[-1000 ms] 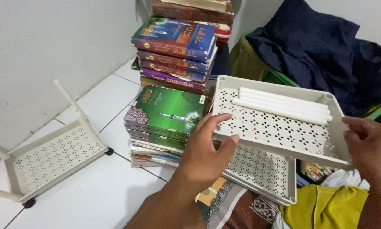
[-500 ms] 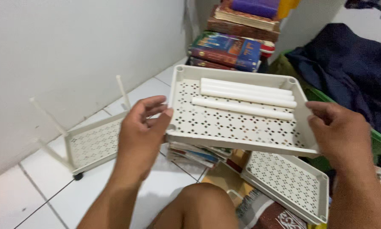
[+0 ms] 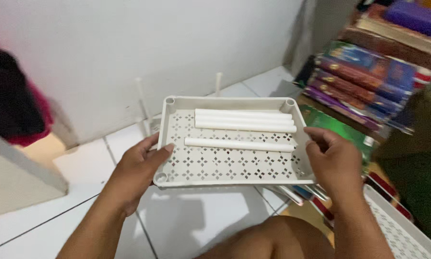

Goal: The person assembles a white plastic storage rack by inserting vertical poles into the base and attaching perforated trays. They handle the poles and trays by hand, stacking the trays onto the frame and securing them in place.

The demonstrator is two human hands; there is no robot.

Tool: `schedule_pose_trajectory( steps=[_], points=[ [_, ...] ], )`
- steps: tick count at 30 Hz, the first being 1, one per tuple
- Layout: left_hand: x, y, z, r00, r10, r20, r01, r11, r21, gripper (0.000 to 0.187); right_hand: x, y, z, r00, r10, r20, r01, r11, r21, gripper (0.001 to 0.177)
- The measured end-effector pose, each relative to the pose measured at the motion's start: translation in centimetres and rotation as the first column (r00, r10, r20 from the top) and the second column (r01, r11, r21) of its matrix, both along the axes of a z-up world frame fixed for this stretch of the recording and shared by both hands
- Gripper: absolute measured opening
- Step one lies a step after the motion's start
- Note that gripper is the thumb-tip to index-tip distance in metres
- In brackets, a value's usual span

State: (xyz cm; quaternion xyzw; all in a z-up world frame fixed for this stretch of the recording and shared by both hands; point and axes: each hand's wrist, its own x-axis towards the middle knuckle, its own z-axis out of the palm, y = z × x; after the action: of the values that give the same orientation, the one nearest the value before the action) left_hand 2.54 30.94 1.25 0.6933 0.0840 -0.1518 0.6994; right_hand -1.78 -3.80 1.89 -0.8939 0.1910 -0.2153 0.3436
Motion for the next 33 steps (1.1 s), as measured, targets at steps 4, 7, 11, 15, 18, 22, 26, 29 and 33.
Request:
schedule_pose_trajectory(
  steps=[4,7,11,15,18,22,26,29,33],
  points=[
    [-0.7,3.5,-2.4,0.988,0.109,-0.107,-0.086,0.977,0.197,0.073,2.1,3.4,-2.9,0.997,0.040,-0.071,-0.045,0.997,-0.062,0.033],
    [-1.2,5.3,-3.8,0.978,0.133,-0.162,-0.086,0.959,0.272,0.073,3.1,4.9,-5.2,0.989,0.118,-0.088,-0.122,0.991,-0.046,0.033],
    [-1.2,6.4,-6.3,0.973,0.111,-0.201,-0.048,0.954,0.297,0.063,4.4,5.8,-8.3,0.963,0.232,-0.139,-0.243,0.967,-0.072,0.036],
    [-1.2,6.6,-9.8,0.944,0.094,-0.315,0.023,0.937,0.349,0.053,6.3,6.3,-10.9,0.897,0.300,-0.326,-0.336,0.940,-0.058,0.039],
    [-0.7,6.5,-13.0,0.905,0.123,-0.408,-0.040,0.978,0.205,0.055,7.5,6.9,-12.4,0.851,0.347,-0.394,-0.382,0.924,-0.012,0.039],
    [-0.1,6.9,-16.7,0.872,0.162,-0.461,-0.086,0.980,0.182,0.059,9.4,8.3,-14.2,0.771,0.378,-0.512,-0.501,0.857,-0.122,0.049],
    [0.5,7.4,-19.6,0.875,0.163,-0.457,-0.053,0.968,0.245,0.061,10.7,11.4,-16.8,0.745,0.428,-0.512,-0.637,0.683,-0.357,0.046],
    [0.4,7.3,-21.3,0.880,0.158,-0.447,-0.015,0.951,0.308,0.064,10.6,13.5,-18.8,0.611,0.527,-0.591,-0.753,0.617,-0.229,0.041],
    [0.3,7.3,-22.8,0.858,0.147,-0.493,0.040,0.936,0.349,0.067,10.9,15.4,-20.8,0.433,0.514,-0.741,-0.868,0.459,-0.190,0.034]
  ],
)
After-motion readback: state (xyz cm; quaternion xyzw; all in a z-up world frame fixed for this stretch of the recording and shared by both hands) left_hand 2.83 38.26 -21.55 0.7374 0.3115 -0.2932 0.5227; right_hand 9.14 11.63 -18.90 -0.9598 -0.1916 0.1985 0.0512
